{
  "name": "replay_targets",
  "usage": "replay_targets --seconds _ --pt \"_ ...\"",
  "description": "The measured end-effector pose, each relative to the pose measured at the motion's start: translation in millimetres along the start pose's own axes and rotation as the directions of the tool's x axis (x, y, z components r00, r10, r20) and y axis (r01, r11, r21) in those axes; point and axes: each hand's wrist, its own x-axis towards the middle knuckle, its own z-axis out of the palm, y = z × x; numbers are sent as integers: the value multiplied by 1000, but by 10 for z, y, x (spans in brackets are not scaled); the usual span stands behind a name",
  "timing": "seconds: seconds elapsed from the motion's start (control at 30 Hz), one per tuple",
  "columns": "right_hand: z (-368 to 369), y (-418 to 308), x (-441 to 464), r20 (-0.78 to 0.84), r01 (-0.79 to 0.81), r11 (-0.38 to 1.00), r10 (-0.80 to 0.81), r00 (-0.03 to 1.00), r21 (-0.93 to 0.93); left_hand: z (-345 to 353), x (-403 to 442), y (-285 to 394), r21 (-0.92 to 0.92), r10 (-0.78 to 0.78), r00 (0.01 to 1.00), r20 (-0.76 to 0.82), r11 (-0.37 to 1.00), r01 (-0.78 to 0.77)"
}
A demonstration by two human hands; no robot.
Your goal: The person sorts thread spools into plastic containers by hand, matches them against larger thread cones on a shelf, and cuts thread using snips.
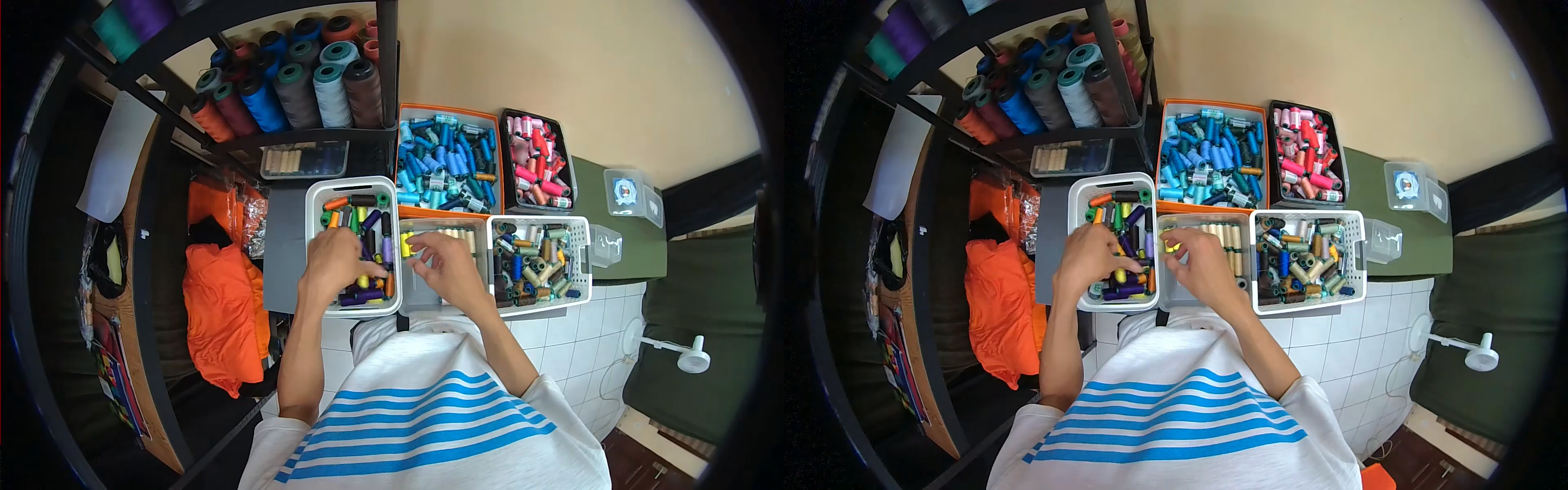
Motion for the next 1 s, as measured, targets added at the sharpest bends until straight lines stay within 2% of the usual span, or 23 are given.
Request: replay_targets --seconds 0.03,0.07,0.1,0.17,0.2,0.27,0.3,0.33,0.37,0.4,0.43,0.47,0.5,0.53,0.6,0.7,0.83,0.9,0.93,0.97,1.0 --pt "23 -36 -3 64 -13 999 10 998 41 13 76 -12 -157 -21 979 204 986 54" --pt "60 -51 -4 65 -11 999 8 998 41 48 124 -30 -296 -7 917 400 945 137" --pt "98 -60 -2 101 -18 996 9 995 89 111 155 -90 -294 -7 917 399 946 135" --pt "132 -56 -17 132 -26 990 8 991 137 214 199 -233 -588 200 873 444 801 115" --pt "147 -50 -33 153 -21 987 -3 988 159 202 172 -234 -585 202 872 445 803 113" --pt "189 -3 -65 177 -25 982 -8 984 185 173 38 -225 -882 269 924 273 454 128" --pt "212 33 -70 127 -12 958 -26 992 288 147 -19 -239 -881 266 923 277 454 133" --pt "224 44 -71 73 7 922 -39 997 387 105 -72 -265 -890 254 943 214 450 81" --pt "209 36 -71 75 6 921 -38 996 389 57 -117 -289 -895 242 959 148 445 26" --pt "150 -50 -61 57 16 901 -46 997 433 7 -160 -308 -844 243 960 136 536 -16" --pt "96 -143 -62 39 27 879 -52 998 475 -26 -207 -288 -843 241 961 137 537 -15" --pt "39 -245 -70 39 29 878 -54 998 477 -55 -251 -259 -779 214 974 78 622 -74" --pt "-23 -350 -74 119 -5 900 -52 992 435 -67 -276 -236 -701 193 981 15 701 -128" --pt "-50 -401 -73 196 -37 920 -44 980 391 -56 -284 -225 -699 194 981 13 703 -129" --pt "87 -340 -78 172 -11 939 -51 984 343 -2 -285 -209 -757 189 982 -8 641 -130" --pt "300 -193 -71 163 -9 957 -40 986 289 124 -288 -204 -769 148 989 -16 630 -107" --pt "377 -152 -80 215 -149 933 80 973 329 221 -341 -306 -760 176 984 12 642 -105" --pt "336 -177 -75 235 -193 916 113 965 353 264 -351 -354 -914 143 989 -23 397 -79" --pt "287 -183 -61 333 -226 896 95 938 382 238 -346 -355 -960 95 995 17 280 -10" --pt "222 -202 -46 426 -263 875 73 902 407 246 -351 -380 -960 90 996 16 279 -10" --pt "98 -298 -27 506 -286 909 101 856 302 263 -352 -419 -950 21 1000 -4 313 -10"
